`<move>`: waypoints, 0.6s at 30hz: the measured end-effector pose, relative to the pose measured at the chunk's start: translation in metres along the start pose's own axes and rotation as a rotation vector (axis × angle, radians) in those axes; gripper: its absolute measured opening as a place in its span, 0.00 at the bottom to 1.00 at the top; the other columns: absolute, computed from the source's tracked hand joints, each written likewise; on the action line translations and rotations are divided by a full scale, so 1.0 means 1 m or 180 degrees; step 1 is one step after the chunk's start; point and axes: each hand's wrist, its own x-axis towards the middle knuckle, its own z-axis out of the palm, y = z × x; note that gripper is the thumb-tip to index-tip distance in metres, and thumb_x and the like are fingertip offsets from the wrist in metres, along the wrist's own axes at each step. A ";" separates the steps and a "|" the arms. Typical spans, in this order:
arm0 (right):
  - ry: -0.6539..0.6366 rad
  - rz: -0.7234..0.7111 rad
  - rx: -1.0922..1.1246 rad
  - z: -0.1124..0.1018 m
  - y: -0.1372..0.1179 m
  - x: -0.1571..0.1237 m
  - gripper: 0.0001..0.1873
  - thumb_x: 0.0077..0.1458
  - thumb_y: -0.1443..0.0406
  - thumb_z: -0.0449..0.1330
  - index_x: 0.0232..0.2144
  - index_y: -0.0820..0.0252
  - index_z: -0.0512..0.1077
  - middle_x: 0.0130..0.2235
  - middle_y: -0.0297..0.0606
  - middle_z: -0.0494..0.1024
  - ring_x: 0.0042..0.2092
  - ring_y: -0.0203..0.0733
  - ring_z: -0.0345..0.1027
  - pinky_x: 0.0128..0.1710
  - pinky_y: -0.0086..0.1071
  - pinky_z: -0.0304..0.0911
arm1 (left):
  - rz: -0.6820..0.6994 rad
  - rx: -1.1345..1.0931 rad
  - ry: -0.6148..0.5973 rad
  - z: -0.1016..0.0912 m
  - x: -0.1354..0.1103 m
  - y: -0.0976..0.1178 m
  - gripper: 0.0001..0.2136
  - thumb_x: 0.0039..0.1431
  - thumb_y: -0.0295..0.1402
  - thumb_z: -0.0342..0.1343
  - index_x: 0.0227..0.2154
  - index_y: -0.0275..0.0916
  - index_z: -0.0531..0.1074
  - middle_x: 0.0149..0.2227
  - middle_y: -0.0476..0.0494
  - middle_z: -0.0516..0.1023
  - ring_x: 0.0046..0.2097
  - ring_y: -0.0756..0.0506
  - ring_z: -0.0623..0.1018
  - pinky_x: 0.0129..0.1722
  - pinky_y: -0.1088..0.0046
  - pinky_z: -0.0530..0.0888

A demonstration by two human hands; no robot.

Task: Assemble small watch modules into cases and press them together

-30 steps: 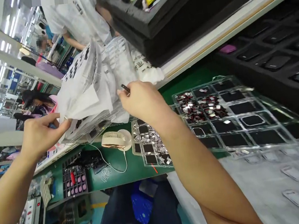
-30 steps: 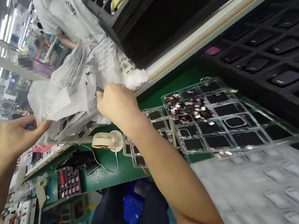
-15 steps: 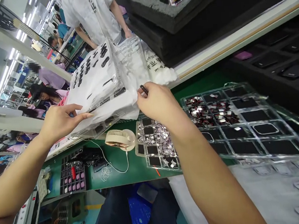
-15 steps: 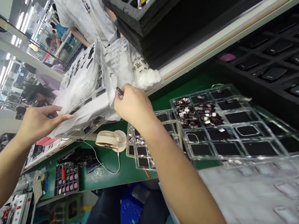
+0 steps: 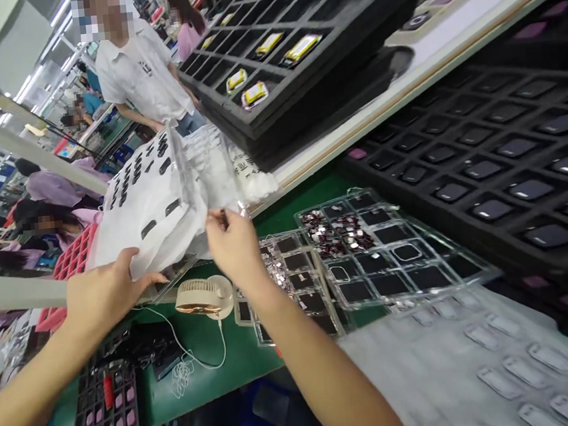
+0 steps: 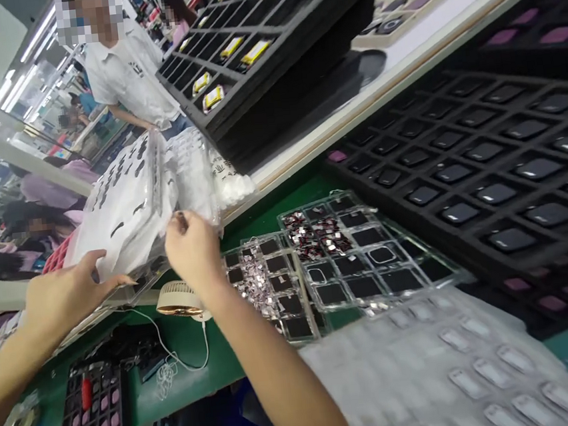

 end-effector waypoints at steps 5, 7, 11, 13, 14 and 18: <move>0.0045 -0.0405 0.0131 0.012 -0.009 -0.023 0.17 0.67 0.63 0.54 0.54 0.52 0.76 0.56 0.40 0.83 0.55 0.50 0.77 0.53 0.40 0.73 | -0.0234 0.0184 0.0294 0.001 -0.004 0.006 0.27 0.70 0.57 0.47 0.50 0.40 0.80 0.24 0.37 0.82 0.28 0.34 0.82 0.27 0.64 0.51; -0.0125 -0.0495 0.0172 0.006 -0.007 -0.025 0.19 0.68 0.63 0.54 0.57 0.51 0.76 0.59 0.39 0.81 0.58 0.50 0.76 0.57 0.41 0.72 | -0.0264 0.0016 0.0330 -0.003 -0.002 0.000 0.25 0.67 0.56 0.52 0.50 0.42 0.81 0.26 0.39 0.84 0.28 0.35 0.82 0.27 0.65 0.53; 0.0333 -0.0394 -0.0247 -0.022 0.011 -0.014 0.17 0.68 0.61 0.54 0.53 0.55 0.76 0.55 0.45 0.82 0.53 0.52 0.77 0.55 0.45 0.72 | -0.0356 -0.0258 0.0491 -0.008 0.002 -0.011 0.24 0.63 0.56 0.57 0.49 0.45 0.82 0.27 0.45 0.85 0.30 0.36 0.82 0.28 0.67 0.57; 0.0782 -0.0181 -0.0704 -0.038 0.025 -0.002 0.15 0.68 0.58 0.56 0.50 0.59 0.75 0.50 0.48 0.82 0.50 0.54 0.76 0.53 0.47 0.71 | -0.0438 -0.0314 0.0572 -0.011 0.004 -0.014 0.23 0.61 0.55 0.59 0.49 0.44 0.83 0.27 0.46 0.84 0.31 0.35 0.83 0.29 0.67 0.59; 0.0820 -0.0023 -0.0880 -0.045 0.032 0.004 0.16 0.67 0.55 0.57 0.48 0.59 0.74 0.48 0.48 0.82 0.48 0.55 0.76 0.51 0.48 0.70 | -0.0485 -0.0366 0.0590 -0.013 0.005 -0.016 0.23 0.60 0.54 0.60 0.49 0.44 0.83 0.27 0.47 0.84 0.32 0.35 0.83 0.30 0.67 0.60; 0.0141 0.0356 -0.0816 -0.057 0.053 0.023 0.21 0.65 0.45 0.59 0.36 0.56 0.72 0.39 0.43 0.81 0.41 0.53 0.75 0.44 0.44 0.68 | -0.0632 -0.0734 0.0524 -0.024 0.010 -0.020 0.24 0.57 0.52 0.62 0.47 0.39 0.85 0.28 0.45 0.83 0.34 0.38 0.83 0.37 0.67 0.68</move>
